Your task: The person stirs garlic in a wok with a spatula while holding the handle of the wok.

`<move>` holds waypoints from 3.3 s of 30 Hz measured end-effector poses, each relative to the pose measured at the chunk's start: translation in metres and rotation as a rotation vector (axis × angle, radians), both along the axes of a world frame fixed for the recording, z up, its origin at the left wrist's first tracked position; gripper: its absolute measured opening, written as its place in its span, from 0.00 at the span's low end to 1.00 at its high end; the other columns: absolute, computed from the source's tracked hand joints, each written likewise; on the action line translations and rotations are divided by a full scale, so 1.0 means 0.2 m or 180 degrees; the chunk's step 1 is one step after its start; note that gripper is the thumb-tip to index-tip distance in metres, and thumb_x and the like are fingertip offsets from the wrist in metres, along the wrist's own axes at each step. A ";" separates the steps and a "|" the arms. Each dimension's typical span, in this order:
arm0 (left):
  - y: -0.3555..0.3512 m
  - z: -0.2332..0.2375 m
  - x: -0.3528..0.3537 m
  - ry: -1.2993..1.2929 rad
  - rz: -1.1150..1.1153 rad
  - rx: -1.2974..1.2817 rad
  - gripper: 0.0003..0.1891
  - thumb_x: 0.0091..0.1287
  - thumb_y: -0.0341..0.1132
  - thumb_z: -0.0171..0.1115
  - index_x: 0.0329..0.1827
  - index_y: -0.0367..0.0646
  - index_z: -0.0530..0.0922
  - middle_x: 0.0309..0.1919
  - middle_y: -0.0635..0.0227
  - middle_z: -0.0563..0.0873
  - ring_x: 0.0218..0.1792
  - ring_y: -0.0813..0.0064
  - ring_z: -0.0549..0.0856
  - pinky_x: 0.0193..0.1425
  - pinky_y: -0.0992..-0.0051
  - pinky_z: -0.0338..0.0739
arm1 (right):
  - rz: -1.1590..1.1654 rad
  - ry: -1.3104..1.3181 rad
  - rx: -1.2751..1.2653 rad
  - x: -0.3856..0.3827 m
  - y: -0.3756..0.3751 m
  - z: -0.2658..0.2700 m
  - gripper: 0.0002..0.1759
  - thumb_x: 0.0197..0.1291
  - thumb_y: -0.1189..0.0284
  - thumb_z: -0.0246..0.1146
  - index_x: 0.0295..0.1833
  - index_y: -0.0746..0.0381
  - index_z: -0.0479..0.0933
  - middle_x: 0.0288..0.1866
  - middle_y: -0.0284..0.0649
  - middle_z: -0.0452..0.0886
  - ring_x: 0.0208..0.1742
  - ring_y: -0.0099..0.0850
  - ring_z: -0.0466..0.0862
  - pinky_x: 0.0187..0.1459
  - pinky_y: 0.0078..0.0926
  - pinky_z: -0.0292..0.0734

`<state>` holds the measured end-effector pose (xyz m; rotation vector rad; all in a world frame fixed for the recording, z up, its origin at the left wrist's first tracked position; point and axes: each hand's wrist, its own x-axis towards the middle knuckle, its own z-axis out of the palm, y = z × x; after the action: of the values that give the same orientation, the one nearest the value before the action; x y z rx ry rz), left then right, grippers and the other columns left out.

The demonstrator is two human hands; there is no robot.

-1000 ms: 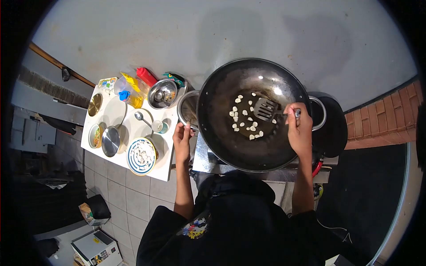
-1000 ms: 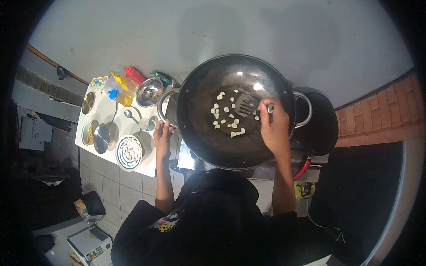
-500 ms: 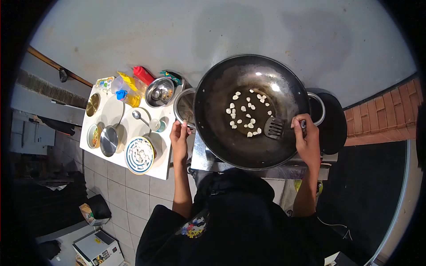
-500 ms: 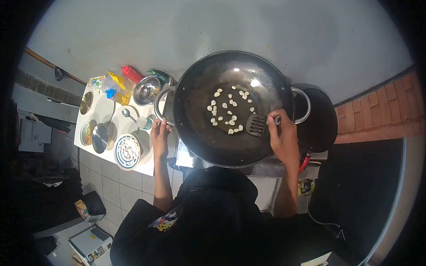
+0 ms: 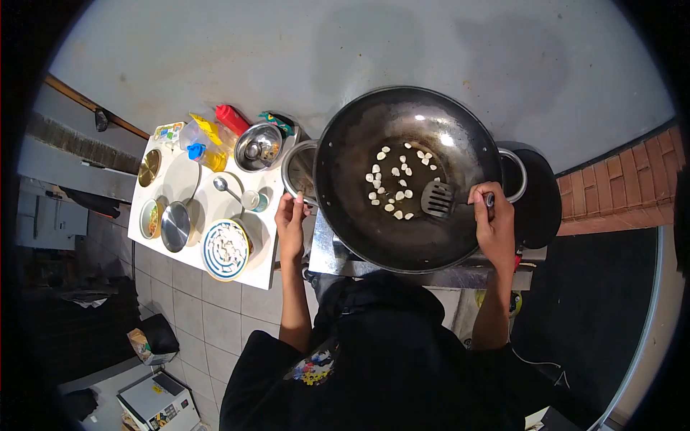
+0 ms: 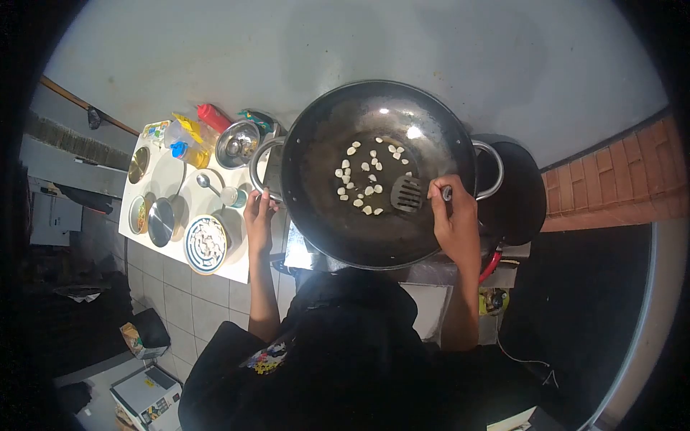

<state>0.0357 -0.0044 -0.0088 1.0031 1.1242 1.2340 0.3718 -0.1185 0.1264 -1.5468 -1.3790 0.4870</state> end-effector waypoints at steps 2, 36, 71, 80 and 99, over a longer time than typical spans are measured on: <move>0.00 0.00 0.00 -0.0001 0.0026 0.0019 0.12 0.71 0.42 0.60 0.48 0.45 0.72 0.30 0.73 0.76 0.34 0.82 0.77 0.45 0.78 0.73 | -0.0041 -0.0132 -0.0146 0.02 -0.01 0.00 0.01 0.67 0.79 0.54 0.41 0.66 0.70 0.28 0.36 0.75 0.26 0.19 0.70 0.29 0.19 0.65; -0.01 0.02 0.00 0.0138 -0.0032 0.0081 0.10 0.72 0.41 0.59 0.47 0.45 0.73 0.33 0.75 0.78 0.36 0.84 0.78 0.44 0.80 0.73 | 0.0321 0.0456 0.0230 -0.09 0.02 -0.07 0.02 0.69 0.79 0.53 0.41 0.65 0.67 0.33 0.37 0.78 0.27 0.19 0.69 0.31 0.18 0.67; 0.06 0.07 -0.03 0.0372 -0.0005 0.0120 0.09 0.71 0.37 0.61 0.44 0.42 0.75 0.33 0.73 0.79 0.34 0.84 0.76 0.41 0.80 0.72 | -0.0347 0.0302 -0.0229 0.03 -0.04 -0.11 0.03 0.69 0.80 0.52 0.46 0.66 0.68 0.34 0.37 0.81 0.26 0.17 0.71 0.27 0.20 0.67; 0.08 0.07 -0.01 0.0408 -0.0035 0.0179 0.11 0.71 0.41 0.60 0.47 0.44 0.74 0.39 0.69 0.83 0.41 0.82 0.79 0.44 0.79 0.72 | -0.0155 0.0602 -0.0063 0.02 -0.08 -0.18 0.05 0.66 0.80 0.58 0.46 0.66 0.72 0.35 0.34 0.79 0.30 0.16 0.76 0.32 0.15 0.71; 0.09 0.00 -0.03 0.0308 -0.0120 0.0344 0.11 0.72 0.37 0.59 0.50 0.40 0.75 0.37 0.70 0.84 0.40 0.83 0.80 0.43 0.81 0.70 | -0.0674 0.0660 -0.0156 0.03 -0.14 -0.17 0.05 0.63 0.76 0.63 0.40 0.67 0.75 0.33 0.35 0.80 0.29 0.18 0.78 0.30 0.19 0.77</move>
<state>0.0295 0.0134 -0.0087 1.1710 1.1174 1.2376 0.3773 -0.1469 0.0928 -1.6122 -1.0397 0.5366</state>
